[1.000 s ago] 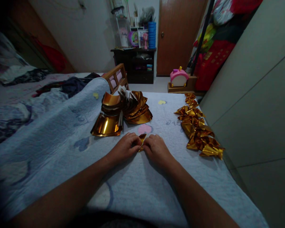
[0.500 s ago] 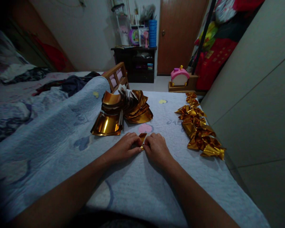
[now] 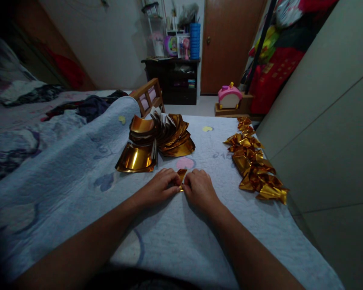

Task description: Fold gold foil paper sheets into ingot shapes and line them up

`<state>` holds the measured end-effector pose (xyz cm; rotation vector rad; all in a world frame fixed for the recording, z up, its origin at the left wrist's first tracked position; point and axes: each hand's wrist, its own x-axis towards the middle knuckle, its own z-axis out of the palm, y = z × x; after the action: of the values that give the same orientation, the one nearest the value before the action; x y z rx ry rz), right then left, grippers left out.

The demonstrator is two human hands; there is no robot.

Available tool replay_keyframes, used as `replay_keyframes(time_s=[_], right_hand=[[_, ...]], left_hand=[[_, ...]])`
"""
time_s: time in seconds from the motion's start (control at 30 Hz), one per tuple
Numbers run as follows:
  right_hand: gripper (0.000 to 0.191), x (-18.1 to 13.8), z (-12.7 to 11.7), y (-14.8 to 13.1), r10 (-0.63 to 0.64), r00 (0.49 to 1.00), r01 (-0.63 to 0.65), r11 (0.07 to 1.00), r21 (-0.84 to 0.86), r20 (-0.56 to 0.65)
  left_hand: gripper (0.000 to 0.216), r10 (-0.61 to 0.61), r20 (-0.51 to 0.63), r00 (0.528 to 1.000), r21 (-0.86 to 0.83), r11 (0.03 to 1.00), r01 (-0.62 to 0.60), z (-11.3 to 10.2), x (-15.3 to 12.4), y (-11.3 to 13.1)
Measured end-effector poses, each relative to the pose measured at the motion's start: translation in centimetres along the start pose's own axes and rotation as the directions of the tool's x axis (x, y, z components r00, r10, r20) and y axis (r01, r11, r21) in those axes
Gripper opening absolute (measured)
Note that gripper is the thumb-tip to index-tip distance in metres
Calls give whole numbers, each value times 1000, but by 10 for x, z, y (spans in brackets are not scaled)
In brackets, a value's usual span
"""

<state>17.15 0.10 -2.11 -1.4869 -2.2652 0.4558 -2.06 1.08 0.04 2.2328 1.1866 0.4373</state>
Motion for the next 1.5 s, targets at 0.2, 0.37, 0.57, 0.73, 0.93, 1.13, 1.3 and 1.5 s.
replay_keyframes(time_s=[0.2,0.37,0.57,0.73,0.93,1.13,1.3,1.5], right_hand=[[9,0,0,0,-3,1000,3,1000,-10,15],[8,0,-2,-2,4,1000,-3,1000,-24,20],[7,1,-3,-3,19,999,-18,999,-39,31],[6,1,-2,-3,20,999,-19,999,-43,26],[5,1,-3,-3,26,999,-24,999,-38,38],[7,2,-3,-3,29,998,-27,999,-38,48],[4,1,0,-2,26,1000,-25,999,-29,17],[7,-2,0,-7,46,998,-49,997,-66,-39]], left_hand=[[6,13,-8,1000,16,1000,-12,2,1,-3],[8,-6,1,1000,29,1000,6,2,1,-2],[6,-5,15,1000,19,1000,5,-1,2,2],[8,-8,27,1000,27,1000,7,-2,3,2],[6,3,26,1000,45,999,-5,-1,2,1],[10,-6,16,1000,80,997,5,3,2,-2],[12,-38,22,999,93,995,36,2,2,1],[13,-45,17,999,108,993,43,2,3,3]])
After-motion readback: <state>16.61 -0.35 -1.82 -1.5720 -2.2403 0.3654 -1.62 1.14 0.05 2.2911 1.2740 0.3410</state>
